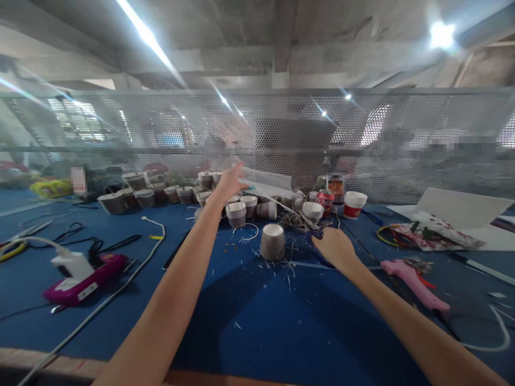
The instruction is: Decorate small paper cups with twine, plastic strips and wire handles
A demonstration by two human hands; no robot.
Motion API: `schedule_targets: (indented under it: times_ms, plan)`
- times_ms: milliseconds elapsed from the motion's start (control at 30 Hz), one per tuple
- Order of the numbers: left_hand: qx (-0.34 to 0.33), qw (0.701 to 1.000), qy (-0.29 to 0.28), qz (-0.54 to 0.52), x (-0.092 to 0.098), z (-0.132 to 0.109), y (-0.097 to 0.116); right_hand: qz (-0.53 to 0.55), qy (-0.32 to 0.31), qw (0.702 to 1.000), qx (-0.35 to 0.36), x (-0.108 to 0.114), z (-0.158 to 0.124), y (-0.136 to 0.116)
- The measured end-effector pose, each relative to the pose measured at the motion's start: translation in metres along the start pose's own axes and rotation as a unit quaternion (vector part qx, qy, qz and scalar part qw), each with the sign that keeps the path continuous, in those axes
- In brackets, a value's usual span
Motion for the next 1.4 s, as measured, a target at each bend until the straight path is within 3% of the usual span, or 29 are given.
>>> schedule_targets:
  times_ms: [133,300,433,533,600,700,767,867,1067,1167,1333,1400]
  plan:
    - [-0.035,0.988,0.067,-0.137,0.009,0.004,0.012,-0.058,-0.01,0.998,0.014,-0.013,-0.005,-0.001]
    - [0.01,0.95,0.112,-0.292,0.01,0.003,0.005,-0.032,0.011,0.998,0.049,-0.018,-0.008,-0.007]
    - [0.04,0.928,0.129,-0.348,0.006,0.0,0.006,0.094,0.096,0.976,0.174,-0.002,-0.014,-0.02]
    - [0.06,0.915,0.096,-0.387,-0.006,-0.002,0.013,0.288,0.032,0.943,0.165,0.002,-0.011,-0.019]
    - [0.063,0.906,0.053,-0.414,-0.017,-0.002,0.021,0.434,-0.064,0.892,0.106,-0.001,-0.007,-0.017]
    - [0.054,0.891,-0.034,-0.45,-0.037,-0.003,0.036,0.611,-0.186,0.768,0.057,-0.002,-0.008,-0.021]
    - [0.046,0.882,-0.102,-0.459,-0.049,-0.006,0.047,0.678,-0.234,0.695,0.058,0.003,-0.011,-0.026]
    - [0.038,0.874,-0.184,-0.449,-0.063,-0.011,0.057,0.717,-0.258,0.645,0.052,0.008,-0.011,-0.026]
    - [0.037,0.862,-0.258,-0.435,-0.069,-0.017,0.059,0.763,-0.178,0.616,-0.083,-0.004,0.011,0.002]
    - [0.038,0.866,-0.281,-0.412,-0.068,-0.018,0.056,0.762,-0.151,0.62,-0.112,-0.009,0.018,0.013]
    - [0.042,0.883,-0.26,-0.389,-0.063,-0.015,0.047,0.739,-0.131,0.647,-0.135,-0.014,0.021,0.02]
    - [0.054,0.888,-0.235,-0.391,-0.057,-0.014,0.042,0.737,-0.086,0.656,-0.142,-0.01,0.024,0.026]
Point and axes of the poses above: each hand's wrist, its own z-axis towards the middle knuckle, its own x-axis out of the back of the hand, y = z × x, the point moved 6 cm from there along z, towards the middle knuckle, and after that the axes turned 14 degrees about -x, right-handed, at the moved point
